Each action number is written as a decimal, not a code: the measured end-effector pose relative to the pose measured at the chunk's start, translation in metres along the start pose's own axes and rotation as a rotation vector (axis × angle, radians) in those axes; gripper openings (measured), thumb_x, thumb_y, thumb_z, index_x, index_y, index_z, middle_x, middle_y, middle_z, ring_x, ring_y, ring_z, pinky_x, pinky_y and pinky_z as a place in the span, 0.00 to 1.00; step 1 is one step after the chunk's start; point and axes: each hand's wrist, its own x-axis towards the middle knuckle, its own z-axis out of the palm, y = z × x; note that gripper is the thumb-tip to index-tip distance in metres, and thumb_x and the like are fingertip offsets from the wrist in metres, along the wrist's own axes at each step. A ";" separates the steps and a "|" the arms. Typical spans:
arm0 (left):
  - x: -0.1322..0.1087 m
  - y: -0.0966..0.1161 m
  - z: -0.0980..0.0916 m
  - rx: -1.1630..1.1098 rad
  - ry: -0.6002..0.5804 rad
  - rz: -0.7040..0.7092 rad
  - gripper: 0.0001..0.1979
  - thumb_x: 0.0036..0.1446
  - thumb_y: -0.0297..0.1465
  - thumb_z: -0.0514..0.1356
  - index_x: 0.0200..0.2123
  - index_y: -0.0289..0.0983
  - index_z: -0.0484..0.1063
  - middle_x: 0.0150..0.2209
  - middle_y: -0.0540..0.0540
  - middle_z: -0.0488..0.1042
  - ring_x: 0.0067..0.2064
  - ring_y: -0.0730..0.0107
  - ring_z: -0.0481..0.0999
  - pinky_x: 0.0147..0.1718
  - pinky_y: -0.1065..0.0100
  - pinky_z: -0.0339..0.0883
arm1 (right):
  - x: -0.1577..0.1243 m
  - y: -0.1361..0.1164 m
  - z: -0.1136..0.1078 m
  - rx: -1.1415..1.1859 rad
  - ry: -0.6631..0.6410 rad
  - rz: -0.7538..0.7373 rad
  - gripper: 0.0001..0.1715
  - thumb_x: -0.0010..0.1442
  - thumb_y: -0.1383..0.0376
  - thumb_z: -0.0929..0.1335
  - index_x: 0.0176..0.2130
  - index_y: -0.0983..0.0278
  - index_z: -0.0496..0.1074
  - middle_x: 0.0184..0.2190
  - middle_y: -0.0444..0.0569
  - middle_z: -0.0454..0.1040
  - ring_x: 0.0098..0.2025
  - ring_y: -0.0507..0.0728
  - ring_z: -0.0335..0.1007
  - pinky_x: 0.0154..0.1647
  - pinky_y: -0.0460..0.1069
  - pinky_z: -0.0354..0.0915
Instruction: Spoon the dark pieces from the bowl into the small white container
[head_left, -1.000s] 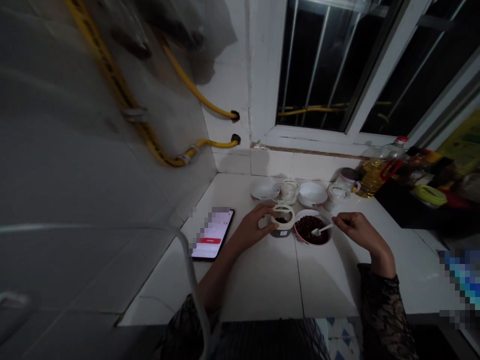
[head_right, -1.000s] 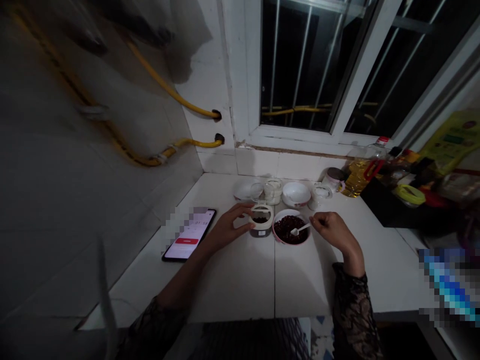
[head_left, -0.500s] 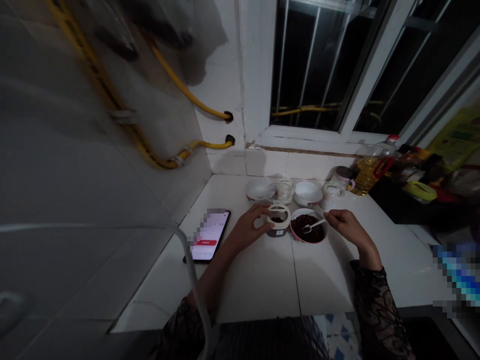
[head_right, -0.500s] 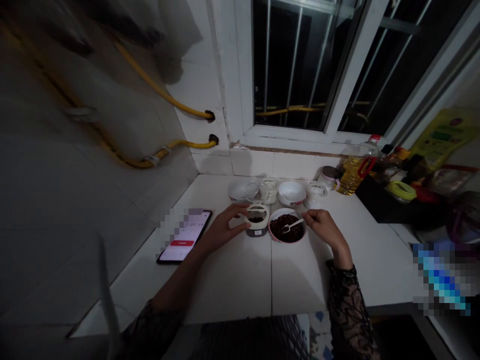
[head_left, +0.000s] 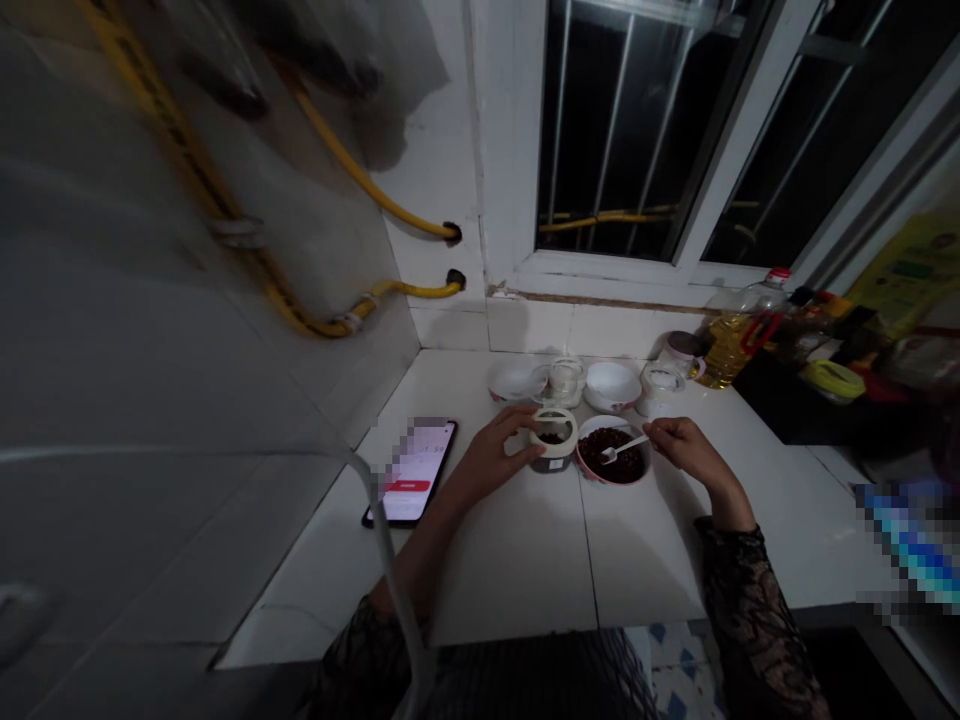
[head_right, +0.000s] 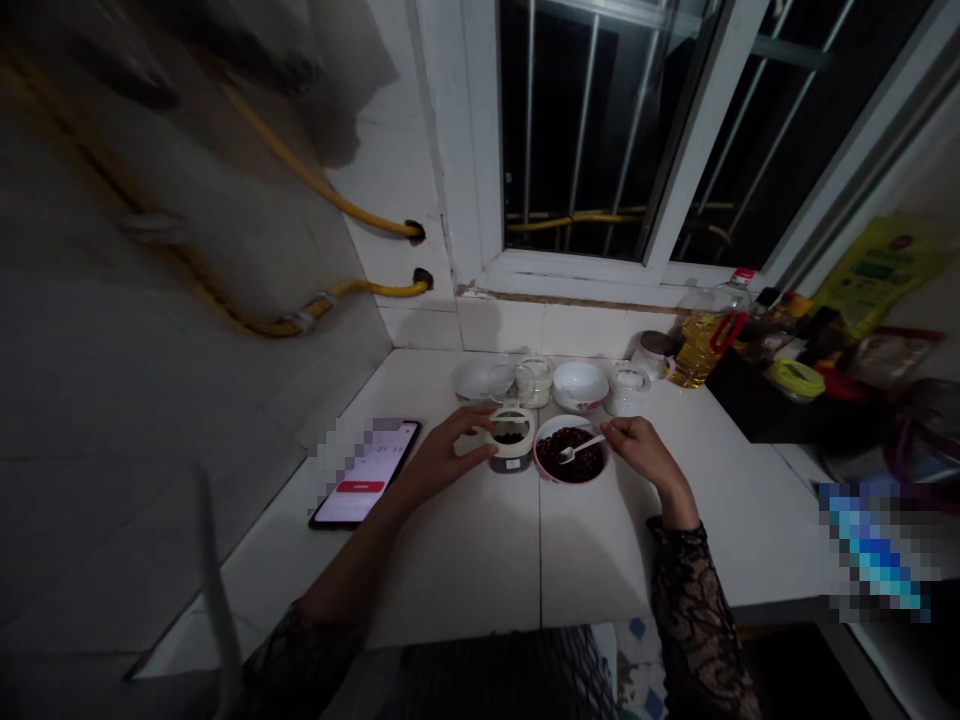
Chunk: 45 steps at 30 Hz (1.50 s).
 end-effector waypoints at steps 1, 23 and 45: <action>0.000 0.000 0.000 0.002 0.000 -0.001 0.09 0.58 0.38 0.64 0.40 0.40 0.73 0.56 0.41 0.75 0.57 0.56 0.75 0.55 0.54 0.71 | 0.001 0.000 0.001 0.007 -0.006 0.006 0.32 0.54 0.38 0.64 0.19 0.59 0.56 0.17 0.38 0.51 0.21 0.49 0.45 0.22 0.47 0.45; 0.000 -0.001 -0.001 0.002 0.001 0.012 0.09 0.58 0.37 0.64 0.40 0.40 0.73 0.55 0.41 0.75 0.57 0.57 0.75 0.55 0.54 0.71 | 0.003 0.000 0.001 0.078 0.031 0.031 0.33 0.51 0.37 0.67 0.18 0.60 0.58 0.15 0.37 0.51 0.19 0.48 0.44 0.19 0.47 0.42; 0.001 0.001 -0.001 -0.033 0.005 0.004 0.09 0.57 0.36 0.65 0.40 0.40 0.73 0.55 0.41 0.75 0.57 0.56 0.75 0.56 0.54 0.69 | -0.007 -0.052 0.051 -0.356 0.289 -0.508 0.28 0.69 0.48 0.57 0.29 0.61 0.72 0.26 0.52 0.74 0.28 0.56 0.68 0.32 0.49 0.59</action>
